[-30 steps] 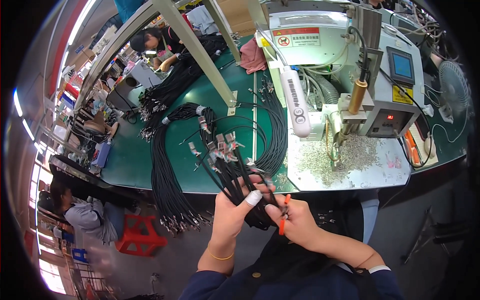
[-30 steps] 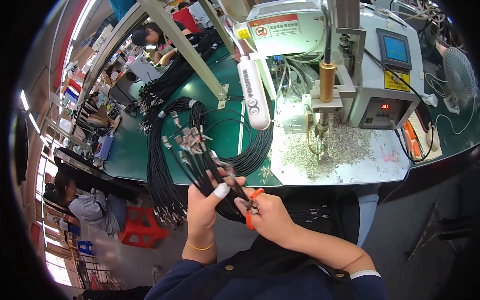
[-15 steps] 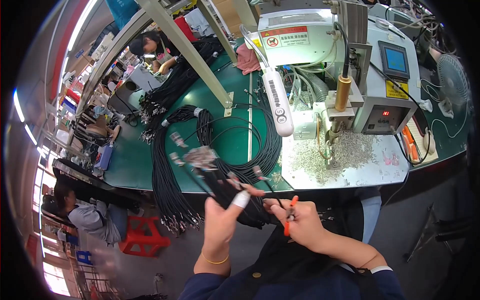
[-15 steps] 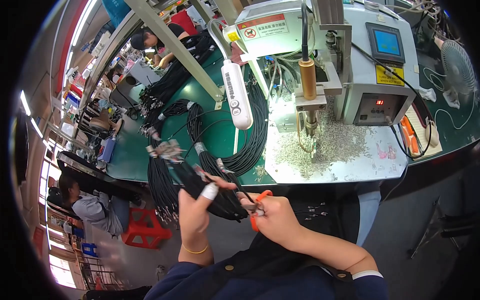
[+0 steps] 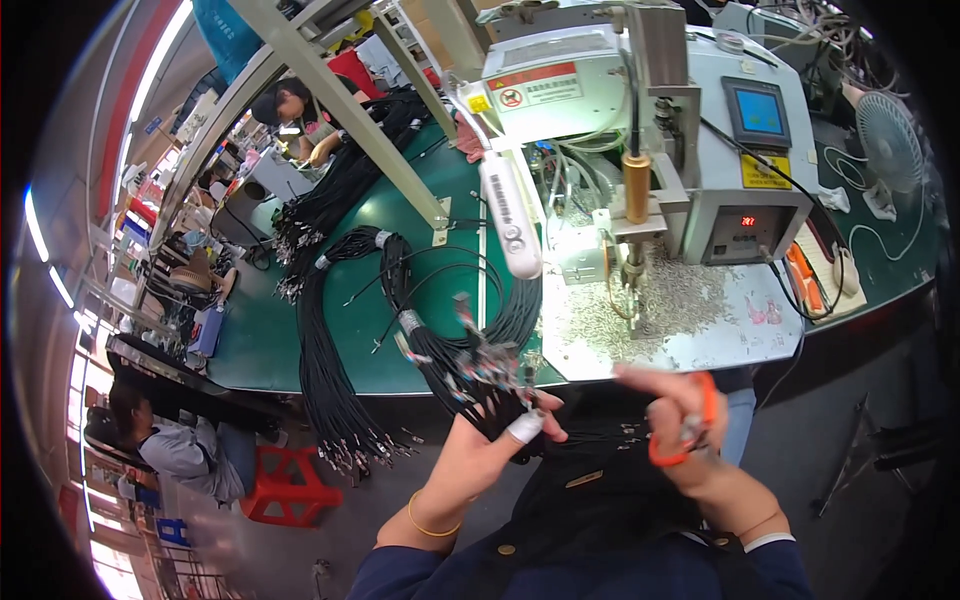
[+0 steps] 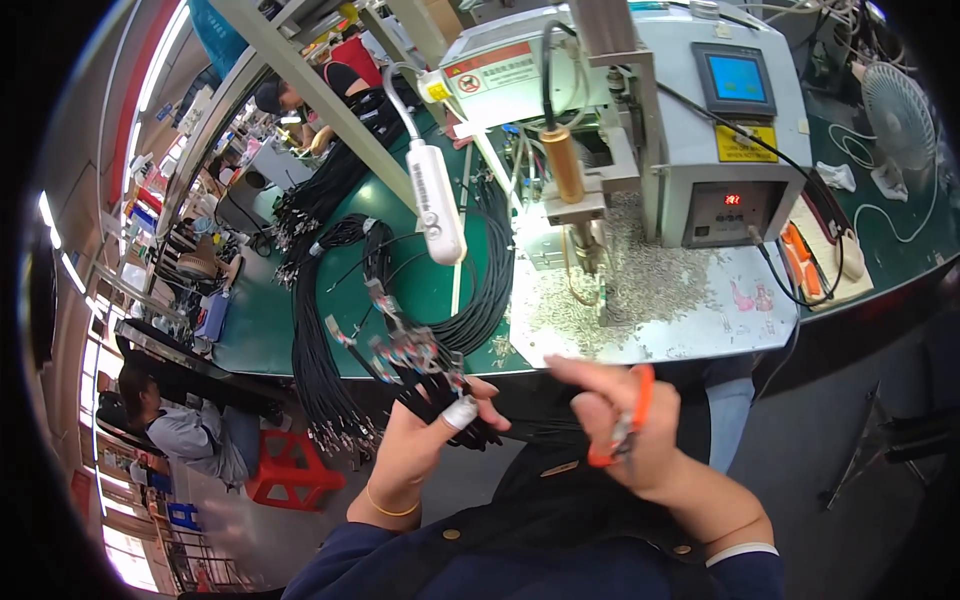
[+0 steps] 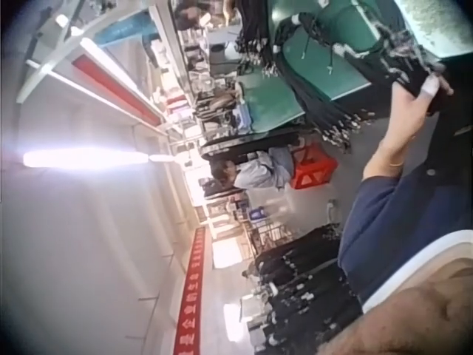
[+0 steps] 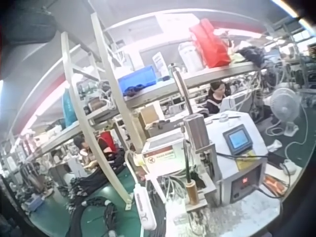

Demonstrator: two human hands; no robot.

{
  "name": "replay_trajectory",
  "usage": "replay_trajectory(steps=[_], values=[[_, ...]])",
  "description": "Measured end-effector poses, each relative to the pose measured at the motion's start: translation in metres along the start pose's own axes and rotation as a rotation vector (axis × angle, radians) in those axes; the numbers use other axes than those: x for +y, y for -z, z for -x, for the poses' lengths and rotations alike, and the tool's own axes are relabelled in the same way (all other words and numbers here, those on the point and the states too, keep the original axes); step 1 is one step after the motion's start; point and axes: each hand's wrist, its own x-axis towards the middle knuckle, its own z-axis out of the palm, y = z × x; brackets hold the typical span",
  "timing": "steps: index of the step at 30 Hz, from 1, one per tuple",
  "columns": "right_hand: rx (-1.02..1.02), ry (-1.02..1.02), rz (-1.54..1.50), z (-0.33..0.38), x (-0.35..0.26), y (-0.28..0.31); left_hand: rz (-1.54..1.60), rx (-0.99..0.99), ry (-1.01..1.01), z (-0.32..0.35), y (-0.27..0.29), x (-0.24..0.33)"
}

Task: The recorder is trimming and processing black cable bundles using scissors at an industrial workstation.

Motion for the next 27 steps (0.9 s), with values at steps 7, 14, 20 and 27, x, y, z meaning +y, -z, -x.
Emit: replay_trajectory(steps=[7,14,20,27], values=[[-0.384,0.374,0.313,-0.043,-0.028,0.035,-0.521,-0.200,-0.005,-0.013,-0.027,-0.017],[-0.351,0.372,0.336,-0.034,-0.025,0.046,-0.342,-0.147,0.089,-0.020,-0.055,-0.026],[-0.597,0.511,0.485,-0.024,-0.008,0.031,-0.942,-0.309,-0.308,-0.036,-0.053,-0.040],[-0.475,0.296,0.393,-0.016,0.017,0.025,-0.036,-0.115,0.160,-0.034,-0.053,-0.062]])
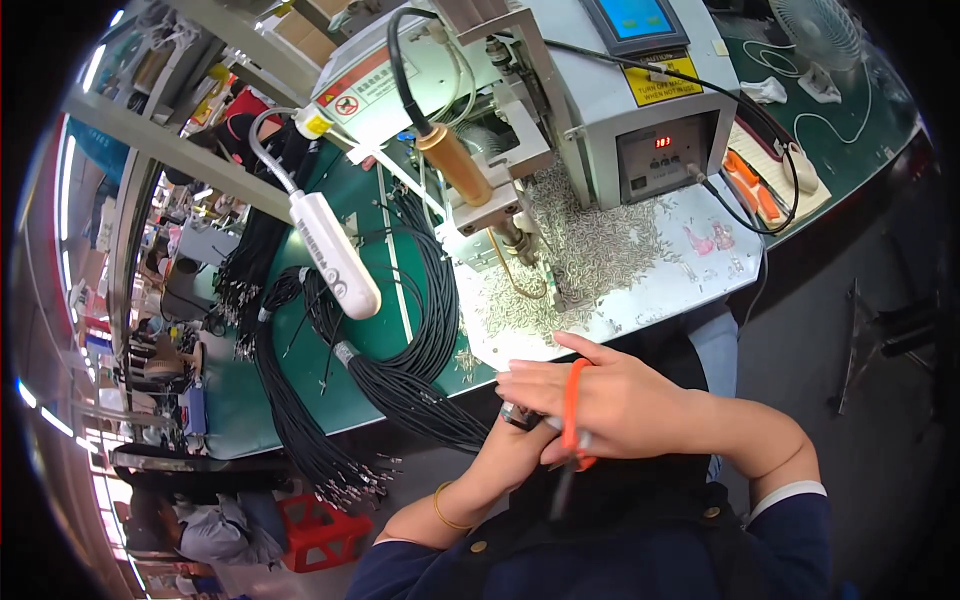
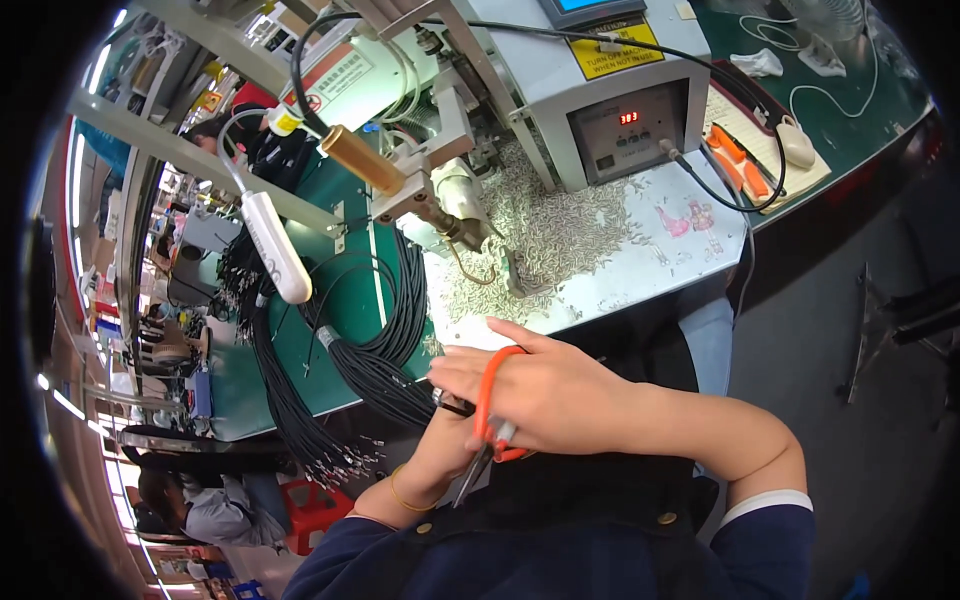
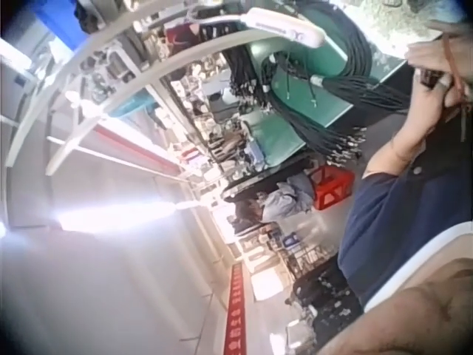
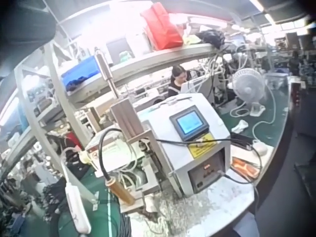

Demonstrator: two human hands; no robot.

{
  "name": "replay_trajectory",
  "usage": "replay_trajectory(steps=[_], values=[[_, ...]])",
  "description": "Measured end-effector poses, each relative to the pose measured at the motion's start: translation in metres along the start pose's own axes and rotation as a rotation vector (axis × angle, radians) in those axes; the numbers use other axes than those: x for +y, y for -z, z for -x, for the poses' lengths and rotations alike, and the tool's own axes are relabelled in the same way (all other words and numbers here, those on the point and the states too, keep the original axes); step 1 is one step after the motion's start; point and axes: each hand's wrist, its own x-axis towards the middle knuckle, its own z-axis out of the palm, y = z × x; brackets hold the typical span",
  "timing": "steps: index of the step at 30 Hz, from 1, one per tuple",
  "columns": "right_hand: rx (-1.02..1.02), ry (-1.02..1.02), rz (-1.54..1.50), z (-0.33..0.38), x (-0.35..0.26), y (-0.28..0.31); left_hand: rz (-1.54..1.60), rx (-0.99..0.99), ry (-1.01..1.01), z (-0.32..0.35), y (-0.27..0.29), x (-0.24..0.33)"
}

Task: The recorder is trimming and processing black cable bundles using scissors at an industrial workstation.

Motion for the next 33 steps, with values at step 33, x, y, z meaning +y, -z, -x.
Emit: replay_trajectory(steps=[33], values=[[0.331,-0.426,0.008,0.021,0.036,-0.032,-0.350,0.106,-0.124,-0.038,0.030,0.018]])
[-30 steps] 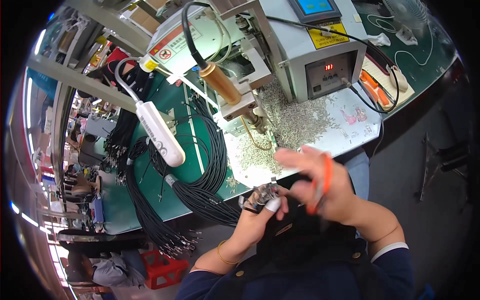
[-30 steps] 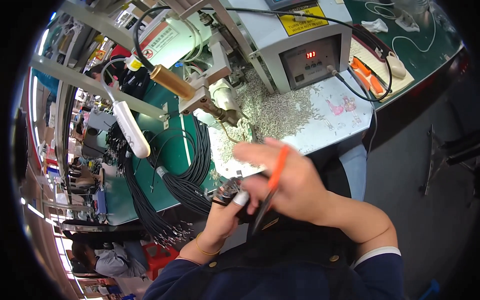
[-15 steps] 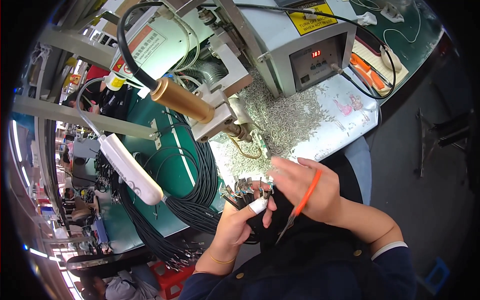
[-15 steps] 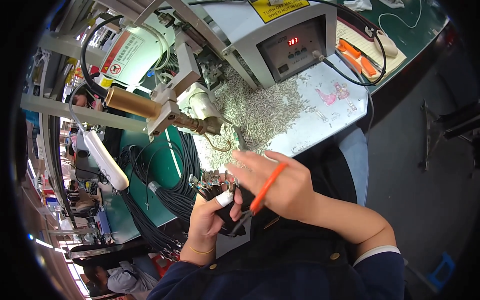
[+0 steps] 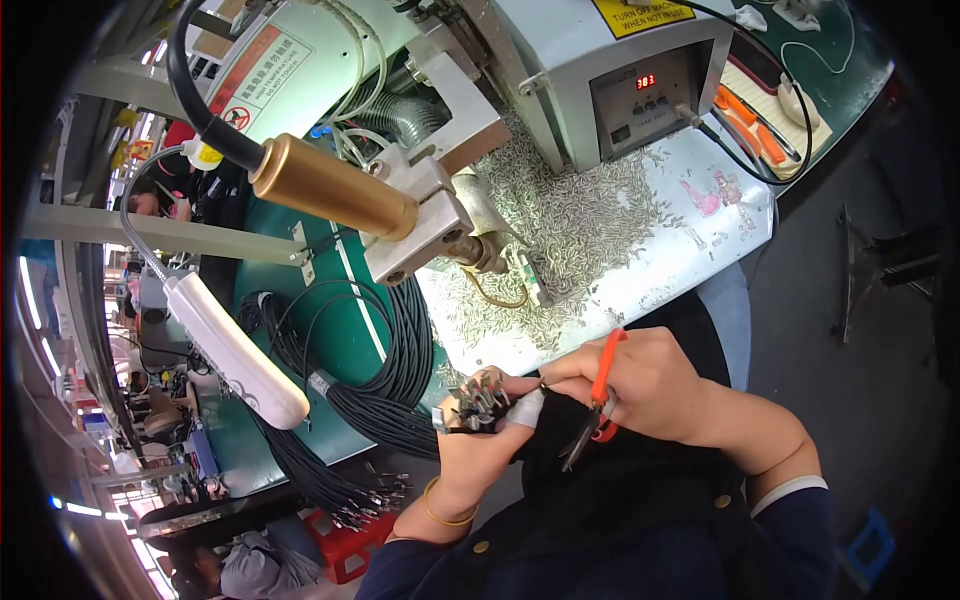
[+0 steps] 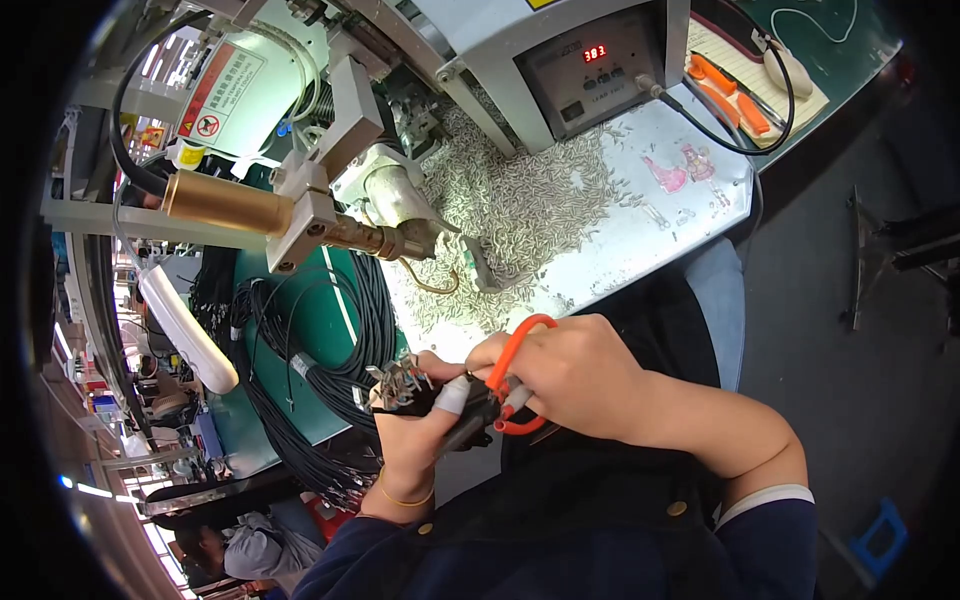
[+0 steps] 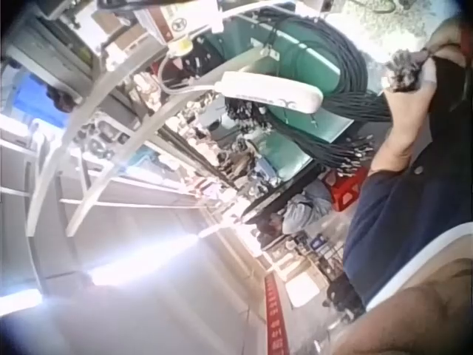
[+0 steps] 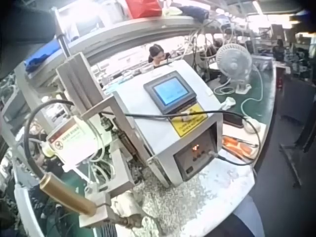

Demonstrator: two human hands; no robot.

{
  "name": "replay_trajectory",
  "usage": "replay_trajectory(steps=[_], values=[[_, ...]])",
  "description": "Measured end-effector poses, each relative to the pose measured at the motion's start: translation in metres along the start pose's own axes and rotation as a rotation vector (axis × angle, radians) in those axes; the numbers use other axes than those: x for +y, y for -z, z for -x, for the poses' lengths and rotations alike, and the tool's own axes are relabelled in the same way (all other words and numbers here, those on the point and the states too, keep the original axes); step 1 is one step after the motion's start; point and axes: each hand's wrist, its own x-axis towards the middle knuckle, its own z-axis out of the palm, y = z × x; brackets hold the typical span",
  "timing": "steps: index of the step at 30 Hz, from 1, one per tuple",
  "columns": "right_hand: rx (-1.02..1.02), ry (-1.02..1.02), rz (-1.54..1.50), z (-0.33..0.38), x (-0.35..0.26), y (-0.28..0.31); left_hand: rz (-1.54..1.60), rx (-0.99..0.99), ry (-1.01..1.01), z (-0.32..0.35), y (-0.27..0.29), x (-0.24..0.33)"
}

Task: The recorder is trimming and processing black cable bundles using scissors at an industrial workstation.

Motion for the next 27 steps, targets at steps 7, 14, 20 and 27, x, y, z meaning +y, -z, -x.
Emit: replay_trajectory(steps=[7,14,20,27], values=[[-0.124,-0.068,-0.142,-0.009,0.005,0.011,0.210,-0.028,0.200,-0.005,-0.004,-0.001],[-0.021,0.042,-0.016,-0.001,0.004,0.002,0.597,-0.034,0.454,-0.008,-0.003,0.005],[0.131,0.179,0.112,0.003,0.006,-0.011,0.760,-0.072,0.487,-0.008,-0.002,0.002],[0.278,0.250,0.201,0.007,0.006,-0.020,0.733,-0.052,0.431,-0.001,-0.007,0.006]])
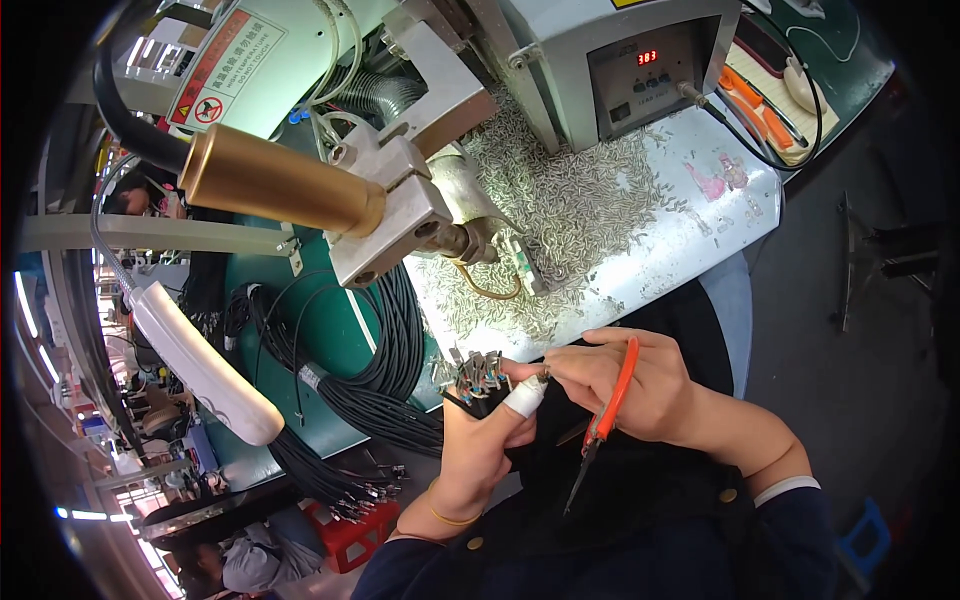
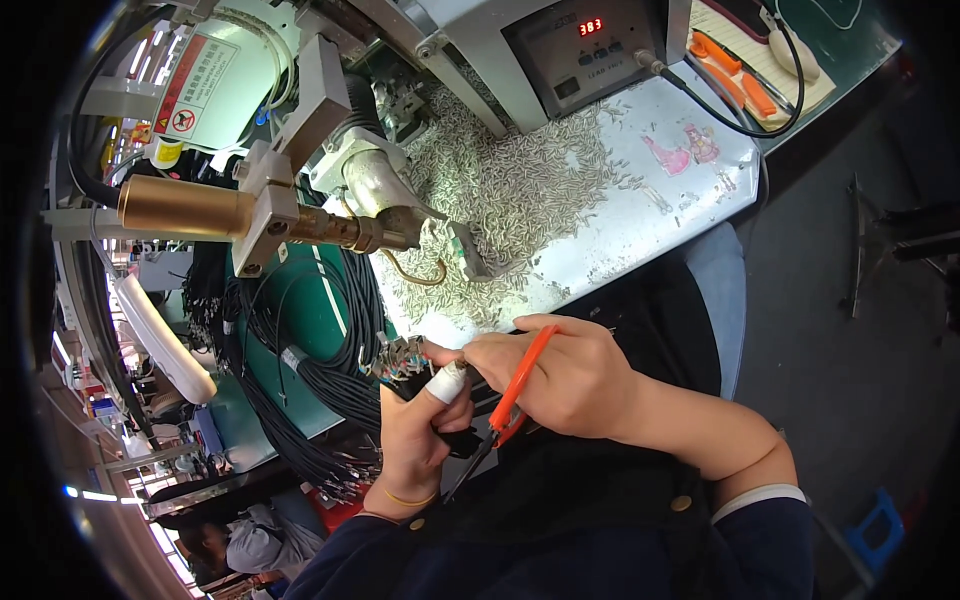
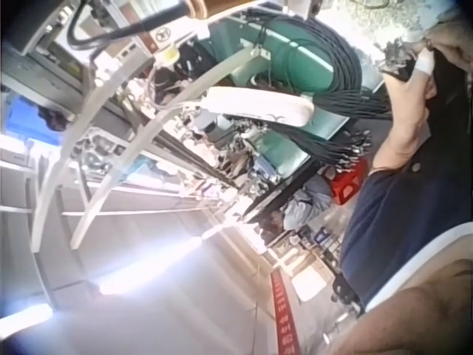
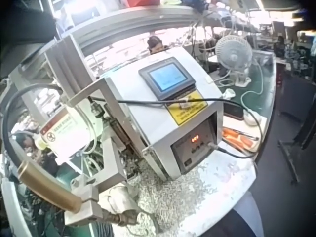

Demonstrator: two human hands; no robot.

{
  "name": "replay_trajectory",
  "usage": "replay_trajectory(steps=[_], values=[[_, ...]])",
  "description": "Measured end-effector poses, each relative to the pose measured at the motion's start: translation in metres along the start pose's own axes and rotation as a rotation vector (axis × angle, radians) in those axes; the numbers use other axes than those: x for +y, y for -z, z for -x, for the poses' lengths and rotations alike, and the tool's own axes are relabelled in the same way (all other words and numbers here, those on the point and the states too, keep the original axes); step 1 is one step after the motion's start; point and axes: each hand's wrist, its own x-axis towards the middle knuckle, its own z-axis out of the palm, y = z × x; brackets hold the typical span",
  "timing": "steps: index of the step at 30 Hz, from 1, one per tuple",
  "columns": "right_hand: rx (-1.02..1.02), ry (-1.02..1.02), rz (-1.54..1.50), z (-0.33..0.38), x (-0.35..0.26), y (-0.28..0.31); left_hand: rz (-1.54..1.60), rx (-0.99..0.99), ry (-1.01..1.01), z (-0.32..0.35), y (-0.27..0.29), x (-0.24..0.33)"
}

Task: The recorder is trimming and processing black cable bundles using scissors at an industrial workstation.

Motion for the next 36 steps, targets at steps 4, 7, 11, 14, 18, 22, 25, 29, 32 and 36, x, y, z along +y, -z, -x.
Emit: replay_trajectory(steps=[4,7,11,14,18,22,25,29,32,36], values=[[0.023,-0.081,-0.031,-0.002,-0.005,0.000,-0.371,0.067,-0.239,0.003,0.002,-0.010],[-0.023,-0.173,-0.067,-0.002,-0.009,0.002,-0.543,0.101,-0.383,0.003,0.002,-0.014],[-0.038,-0.243,-0.071,-0.005,-0.014,0.004,-0.611,0.108,-0.504,0.000,0.000,-0.016],[-0.034,-0.288,-0.056,-0.005,-0.020,0.003,-0.763,0.098,-0.612,-0.003,-0.002,-0.017],[-0.082,-0.521,-0.218,-0.008,-0.026,0.010,-0.852,0.113,-0.726,-0.004,-0.002,-0.020],[-0.144,-0.824,-0.579,-0.005,-0.027,0.010,-0.370,0.183,-0.296,-0.001,-0.003,-0.015],[-0.055,-0.738,-0.577,-0.003,-0.025,0.005,-0.357,0.191,-0.312,0.001,0.001,-0.013],[-0.316,-0.733,-0.413,-0.005,-0.017,0.019,-0.187,0.175,-0.231,0.005,0.009,-0.011],[-0.441,-0.609,-0.106,-0.003,-0.017,0.019,-0.320,0.185,-0.327,0.002,0.005,-0.015],[-0.605,-0.701,-0.075,-0.007,-0.023,0.018,-0.393,0.197,-0.380,-0.001,0.005,-0.015]])
